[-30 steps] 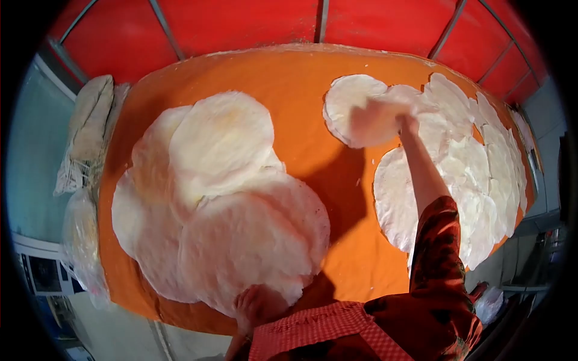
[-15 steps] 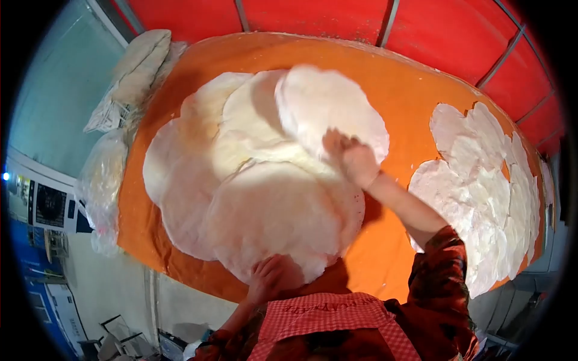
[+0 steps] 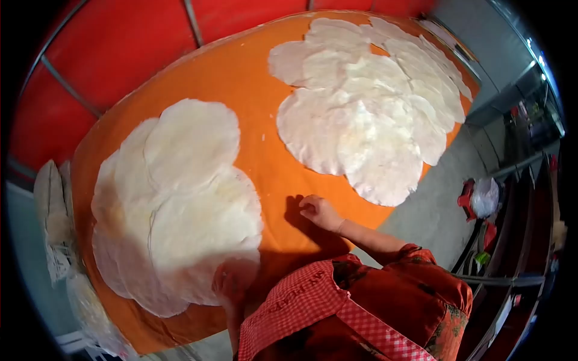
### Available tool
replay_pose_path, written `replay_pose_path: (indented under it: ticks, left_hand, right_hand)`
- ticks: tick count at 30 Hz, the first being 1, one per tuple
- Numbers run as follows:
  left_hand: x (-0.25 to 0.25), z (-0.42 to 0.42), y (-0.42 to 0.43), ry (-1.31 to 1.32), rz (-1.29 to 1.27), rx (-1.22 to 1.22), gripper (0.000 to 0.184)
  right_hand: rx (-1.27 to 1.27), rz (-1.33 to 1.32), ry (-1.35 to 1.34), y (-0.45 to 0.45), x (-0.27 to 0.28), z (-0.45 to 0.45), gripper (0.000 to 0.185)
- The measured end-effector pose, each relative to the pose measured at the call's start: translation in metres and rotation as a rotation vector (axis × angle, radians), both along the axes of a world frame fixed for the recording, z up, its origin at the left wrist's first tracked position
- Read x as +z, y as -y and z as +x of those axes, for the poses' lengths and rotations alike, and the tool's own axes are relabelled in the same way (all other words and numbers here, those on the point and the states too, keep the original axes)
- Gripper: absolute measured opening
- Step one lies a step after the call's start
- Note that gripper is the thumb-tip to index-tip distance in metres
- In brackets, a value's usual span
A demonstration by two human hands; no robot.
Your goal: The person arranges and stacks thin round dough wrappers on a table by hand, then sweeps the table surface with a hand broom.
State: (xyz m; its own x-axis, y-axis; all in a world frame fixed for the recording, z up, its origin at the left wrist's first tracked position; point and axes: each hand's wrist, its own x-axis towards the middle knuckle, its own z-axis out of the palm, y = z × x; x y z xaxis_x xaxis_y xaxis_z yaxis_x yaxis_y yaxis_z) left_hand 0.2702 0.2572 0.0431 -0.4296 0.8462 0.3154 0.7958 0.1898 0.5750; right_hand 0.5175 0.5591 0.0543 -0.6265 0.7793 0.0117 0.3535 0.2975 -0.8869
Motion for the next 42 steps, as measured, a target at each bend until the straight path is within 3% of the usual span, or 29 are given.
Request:
replay_pose_path:
  ticks: [3,5,7,8,9,10,11,12,14,16,18,20,23,24,26,28,30,33,34,36,39,40,42]
  left_hand:
    - [0.006,0.032,-0.010,0.014,0.120,0.013,0.026]
    - [0.009,0.060,-0.025,0.087,0.169,-0.080,0.029]
    - [-0.014,0.089,-0.048,0.189,0.196,-0.165,0.021]
    - [-0.025,0.102,-0.059,0.267,0.160,-0.174,0.017]
    - [-0.027,0.116,-0.070,0.343,0.122,-0.183,0.014]
    - [-0.005,0.139,-0.088,0.208,0.072,-0.166,0.013]
    - [-0.010,0.147,-0.094,0.110,0.050,-0.139,0.012]
    - [-0.022,0.154,-0.102,0.013,0.031,-0.117,0.012]
    - [-0.031,0.172,-0.115,-0.153,0.007,-0.010,0.010]
    - [-0.033,0.180,-0.121,-0.180,0.029,0.015,0.012]
    - [-0.041,0.179,-0.117,-0.190,0.005,0.054,0.016]
    - [-0.048,0.175,-0.112,-0.207,-0.033,0.075,0.018]
    - [-0.050,0.180,-0.115,-0.227,-0.078,0.115,0.020]
    - [-0.042,0.183,-0.117,-0.245,-0.093,0.127,0.020]
    - [-0.043,0.185,-0.118,-0.268,-0.096,0.140,0.019]
    - [-0.033,0.192,-0.123,-0.296,-0.103,0.154,0.018]
    - [-0.047,0.185,-0.119,-0.312,-0.068,0.139,0.016]
    - [-0.025,0.194,-0.126,-0.294,-0.103,0.135,0.013]
    - [-0.045,0.184,-0.119,-0.337,-0.084,0.132,0.011]
    - [-0.025,0.193,-0.128,-0.320,-0.131,0.154,0.011]
    - [-0.029,0.195,-0.126,-0.351,-0.143,0.178,0.010]
    - [-0.034,0.191,-0.123,-0.376,-0.136,0.179,0.011]
    - [-0.041,0.185,-0.118,-0.272,-0.142,0.164,0.010]
  right_hand:
    - [-0.303,-0.591,-0.162,-0.002,-0.013,0.043,0.010]
    - [-0.389,-0.466,-0.295,-0.012,-0.020,0.072,0.010]
    - [-0.513,-0.382,-0.532,-0.032,-0.028,0.090,0.010]
    - [-0.616,-0.408,-0.400,-0.048,-0.017,0.107,0.012]
    - [-0.657,-0.367,-0.485,-0.076,-0.034,0.121,0.019]
    - [-0.759,-0.117,-0.443,-0.104,-0.042,0.134,0.025]
    - [-0.860,0.039,-0.211,-0.132,-0.029,0.147,0.028]
    - [-0.913,0.182,-0.184,-0.163,-0.030,0.158,0.030]
    - [-1.000,0.099,-0.105,-0.209,-0.014,0.168,0.037]
    - [-0.912,-0.033,0.130,-0.260,-0.030,0.173,0.047]
    - [-0.785,-0.221,0.351,-0.277,-0.008,0.168,0.050]
    - [-0.828,-0.166,0.216,-0.306,-0.045,0.156,0.036]
    - [-0.785,-0.301,-0.382,-0.313,-0.069,0.130,0.018]
    - [-0.706,-0.391,-0.413,-0.304,-0.055,0.142,0.014]
    - [-0.545,-0.566,-0.461,-0.269,0.027,0.177,0.007]
    - [-0.561,-0.510,-0.392,-0.247,0.050,0.227,0.009]
    - [-0.611,-0.523,-0.443,-0.238,0.033,0.292,0.006]
    - [-0.849,-0.121,0.077,-0.227,-0.026,0.372,0.016]
    - [-0.853,-0.020,0.258,-0.220,-0.035,0.384,0.019]
    - [-0.858,0.114,0.536,-0.210,-0.034,0.389,0.031]
    - [-0.904,0.376,0.549,-0.199,-0.020,0.382,0.042]
    - [-0.895,0.238,0.436,-0.203,-0.027,0.388,0.054]
    - [-0.990,0.044,0.237,-0.209,-0.039,0.391,0.053]
